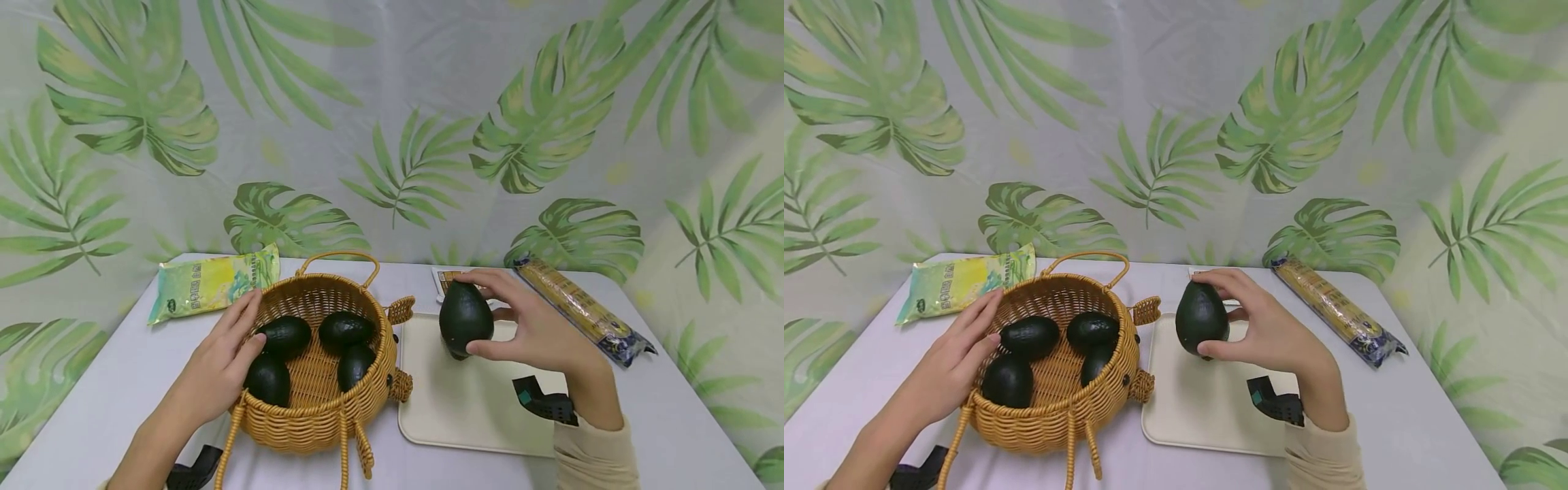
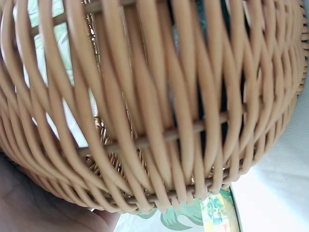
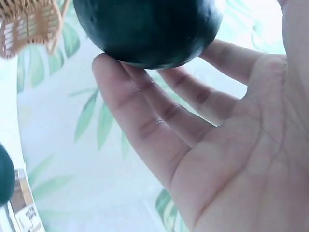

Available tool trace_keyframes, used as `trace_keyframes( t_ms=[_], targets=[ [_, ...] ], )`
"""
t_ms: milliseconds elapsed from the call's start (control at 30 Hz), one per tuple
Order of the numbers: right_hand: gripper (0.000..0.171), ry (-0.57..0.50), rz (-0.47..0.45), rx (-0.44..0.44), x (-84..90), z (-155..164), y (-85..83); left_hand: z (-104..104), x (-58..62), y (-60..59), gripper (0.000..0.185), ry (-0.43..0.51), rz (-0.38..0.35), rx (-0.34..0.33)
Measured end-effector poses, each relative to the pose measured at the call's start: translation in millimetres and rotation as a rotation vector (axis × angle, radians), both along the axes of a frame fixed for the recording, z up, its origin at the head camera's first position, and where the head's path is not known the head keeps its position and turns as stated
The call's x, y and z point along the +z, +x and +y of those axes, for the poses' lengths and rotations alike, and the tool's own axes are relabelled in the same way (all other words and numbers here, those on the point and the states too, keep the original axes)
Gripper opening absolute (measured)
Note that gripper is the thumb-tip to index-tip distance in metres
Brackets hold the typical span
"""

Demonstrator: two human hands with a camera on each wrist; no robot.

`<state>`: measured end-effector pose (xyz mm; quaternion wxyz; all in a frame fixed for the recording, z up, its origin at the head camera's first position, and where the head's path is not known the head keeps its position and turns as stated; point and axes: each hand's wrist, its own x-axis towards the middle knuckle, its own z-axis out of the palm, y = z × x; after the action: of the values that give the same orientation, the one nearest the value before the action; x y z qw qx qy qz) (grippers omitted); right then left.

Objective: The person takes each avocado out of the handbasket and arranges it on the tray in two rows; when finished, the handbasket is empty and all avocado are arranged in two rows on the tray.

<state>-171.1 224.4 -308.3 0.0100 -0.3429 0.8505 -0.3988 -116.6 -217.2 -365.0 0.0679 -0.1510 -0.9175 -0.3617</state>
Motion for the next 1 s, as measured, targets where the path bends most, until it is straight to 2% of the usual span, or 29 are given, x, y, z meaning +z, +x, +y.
trace_keyframes(
  t_ms=[400, 600, 833, 1000],
  targets=[
    [0.080, 0.043, -0.126, -0.101, -15.3, 35, -15.3, 0, 0.1, 0.1, 0.064, -0.001, 0.001, 0.004],
    [0.078, 0.105, -0.202, -0.179, -25.9, 49, -19.7, 0, -0.7, 0.2, 0.064, 0.002, 0.011, 0.006],
    [0.079, 0.160, -0.230, -0.255, -36.2, 63, -25.2, 0, -0.9, -0.1, 0.064, 0.003, 0.012, 0.004],
    [0.082, 0.205, -0.234, -0.274, -42.0, 69, -28.3, 0, -0.8, -0.1, 0.063, 0.001, 0.013, 0.003]
  ],
)
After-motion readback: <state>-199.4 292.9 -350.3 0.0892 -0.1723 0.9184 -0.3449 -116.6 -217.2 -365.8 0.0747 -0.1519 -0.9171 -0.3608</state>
